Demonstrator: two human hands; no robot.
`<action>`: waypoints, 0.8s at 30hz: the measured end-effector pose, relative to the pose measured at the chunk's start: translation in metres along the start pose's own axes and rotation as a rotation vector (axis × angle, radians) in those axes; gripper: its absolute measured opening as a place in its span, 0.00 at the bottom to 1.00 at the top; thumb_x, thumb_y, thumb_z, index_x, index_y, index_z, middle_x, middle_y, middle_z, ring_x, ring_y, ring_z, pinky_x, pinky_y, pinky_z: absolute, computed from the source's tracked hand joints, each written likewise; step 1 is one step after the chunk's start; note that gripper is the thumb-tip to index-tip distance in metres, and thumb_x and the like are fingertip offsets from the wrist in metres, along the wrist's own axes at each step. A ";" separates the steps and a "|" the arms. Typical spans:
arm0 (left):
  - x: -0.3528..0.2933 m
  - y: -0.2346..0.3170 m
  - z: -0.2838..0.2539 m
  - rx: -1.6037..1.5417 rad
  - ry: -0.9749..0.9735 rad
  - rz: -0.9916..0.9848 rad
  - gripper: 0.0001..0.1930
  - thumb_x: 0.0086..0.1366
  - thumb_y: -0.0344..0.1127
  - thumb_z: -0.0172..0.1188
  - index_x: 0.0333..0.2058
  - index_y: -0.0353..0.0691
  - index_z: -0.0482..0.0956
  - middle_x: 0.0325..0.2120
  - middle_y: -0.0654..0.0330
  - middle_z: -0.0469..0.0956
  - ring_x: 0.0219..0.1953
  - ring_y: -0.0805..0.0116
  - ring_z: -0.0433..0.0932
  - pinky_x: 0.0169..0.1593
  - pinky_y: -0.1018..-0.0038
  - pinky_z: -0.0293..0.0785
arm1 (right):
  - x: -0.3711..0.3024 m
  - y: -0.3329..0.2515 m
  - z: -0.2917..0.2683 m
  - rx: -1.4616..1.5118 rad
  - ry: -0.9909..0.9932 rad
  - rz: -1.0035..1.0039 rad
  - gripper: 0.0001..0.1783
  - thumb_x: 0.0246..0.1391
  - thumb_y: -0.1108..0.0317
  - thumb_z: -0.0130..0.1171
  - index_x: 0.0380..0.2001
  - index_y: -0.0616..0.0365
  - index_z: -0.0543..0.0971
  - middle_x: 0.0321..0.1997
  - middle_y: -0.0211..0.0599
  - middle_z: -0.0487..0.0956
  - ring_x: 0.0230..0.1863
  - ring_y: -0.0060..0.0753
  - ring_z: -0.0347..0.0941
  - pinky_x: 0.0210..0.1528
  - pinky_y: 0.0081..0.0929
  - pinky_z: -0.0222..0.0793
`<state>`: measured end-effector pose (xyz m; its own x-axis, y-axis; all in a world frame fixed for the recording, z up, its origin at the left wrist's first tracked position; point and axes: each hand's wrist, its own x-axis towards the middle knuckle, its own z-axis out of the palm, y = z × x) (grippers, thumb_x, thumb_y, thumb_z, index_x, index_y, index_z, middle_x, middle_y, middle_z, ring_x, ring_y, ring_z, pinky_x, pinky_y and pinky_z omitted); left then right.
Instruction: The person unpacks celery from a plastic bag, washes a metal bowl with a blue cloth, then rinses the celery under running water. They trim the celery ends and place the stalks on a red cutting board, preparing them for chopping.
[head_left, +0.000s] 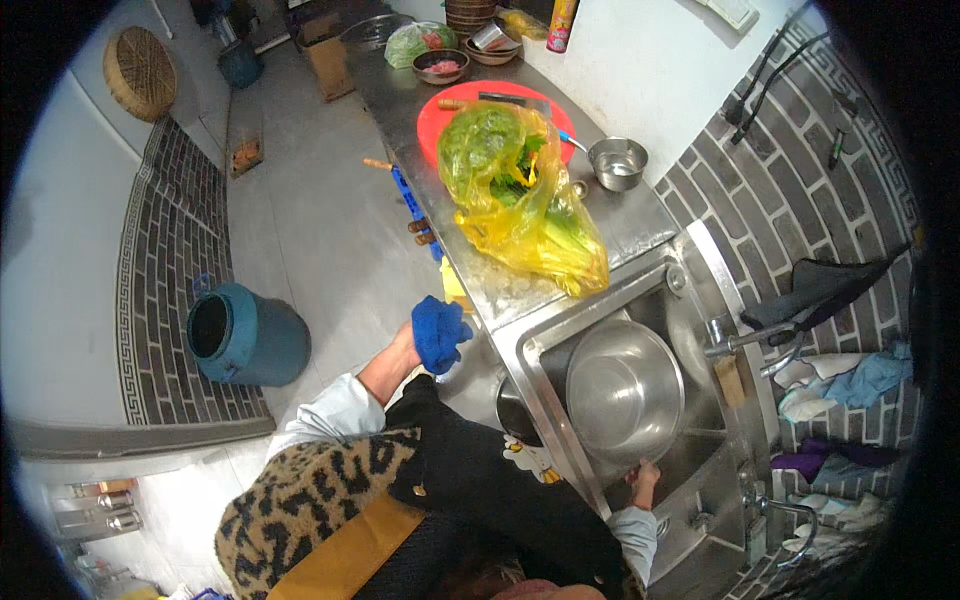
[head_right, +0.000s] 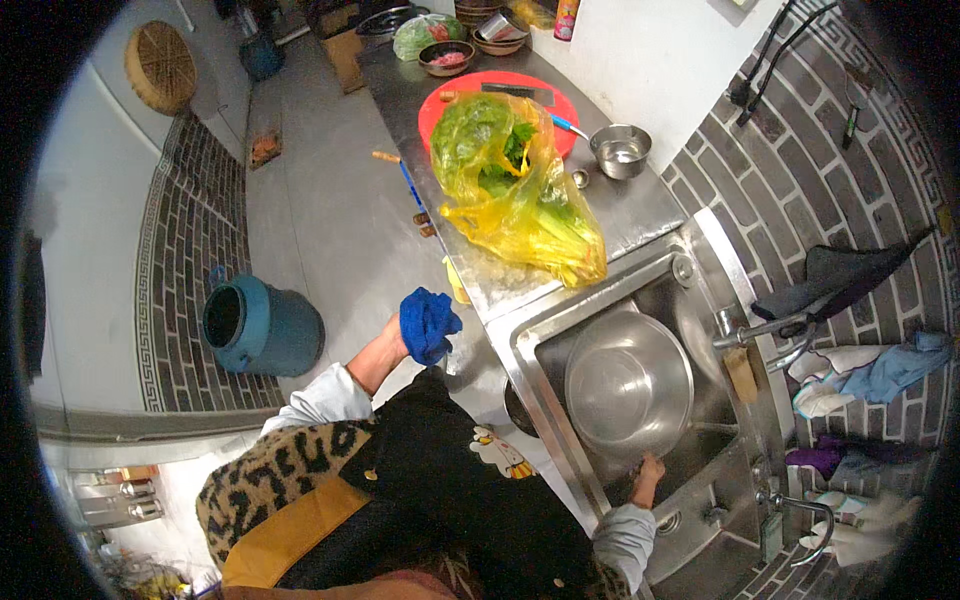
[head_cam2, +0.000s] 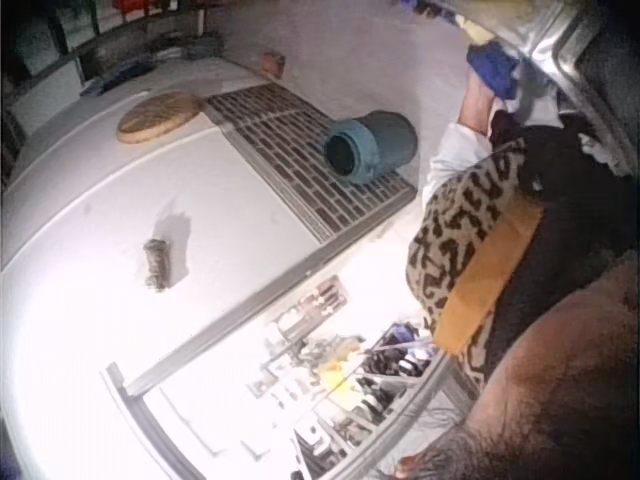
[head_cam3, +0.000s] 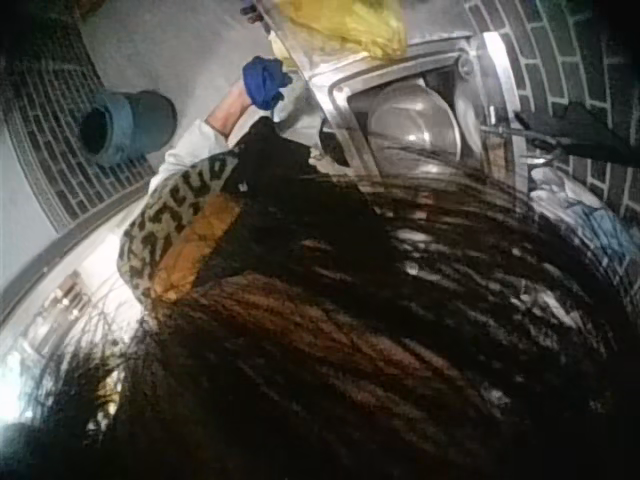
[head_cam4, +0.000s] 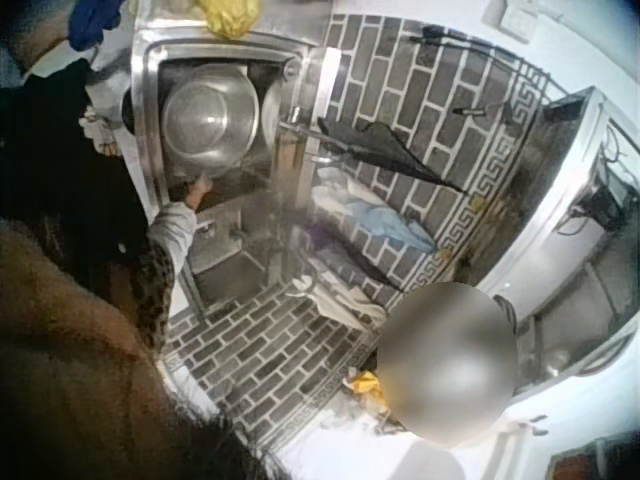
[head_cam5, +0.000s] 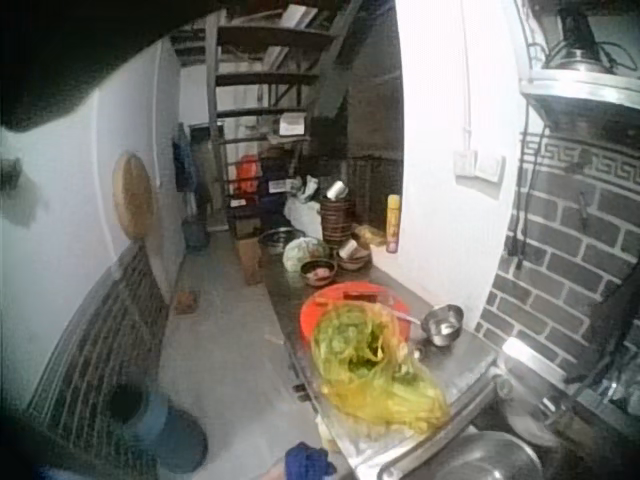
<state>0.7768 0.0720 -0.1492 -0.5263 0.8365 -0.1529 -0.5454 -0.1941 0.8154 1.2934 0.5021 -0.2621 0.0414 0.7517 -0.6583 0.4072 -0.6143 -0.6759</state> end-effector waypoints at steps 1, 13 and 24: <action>0.006 0.008 -0.011 0.311 0.068 0.111 0.05 0.58 0.34 0.54 0.31 0.41 0.74 0.28 0.56 0.76 0.32 0.59 0.76 0.35 0.64 0.72 | 0.011 0.013 -0.008 -0.073 0.020 -0.038 0.13 0.50 0.70 0.56 0.40 0.59 0.71 0.23 0.32 0.69 0.17 0.33 0.64 0.15 0.35 0.60; 0.181 0.258 -0.201 0.006 0.751 0.368 0.07 0.63 0.34 0.55 0.28 0.38 0.75 0.23 0.63 0.75 0.22 0.73 0.74 0.26 0.75 0.72 | -0.060 -0.044 0.075 0.022 0.170 -0.763 0.05 0.54 0.75 0.56 0.33 0.64 0.74 0.30 0.30 0.74 0.30 0.22 0.66 0.34 0.22 0.67; 0.391 0.364 -0.277 1.590 0.770 0.092 0.25 0.55 0.31 0.54 0.55 0.42 0.70 0.52 0.48 0.71 0.56 0.49 0.68 0.60 0.59 0.62 | -0.264 -0.194 0.310 -0.753 0.293 -0.907 0.14 0.48 0.77 0.53 0.40 0.54 0.77 0.40 0.41 0.77 0.41 0.44 0.75 0.44 0.34 0.70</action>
<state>0.1918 0.1863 -0.0666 -0.9304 0.3533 0.0983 0.3565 0.8090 0.4674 0.9210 0.3486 -0.0602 -0.3683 0.9220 0.1195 0.8197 0.3827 -0.4263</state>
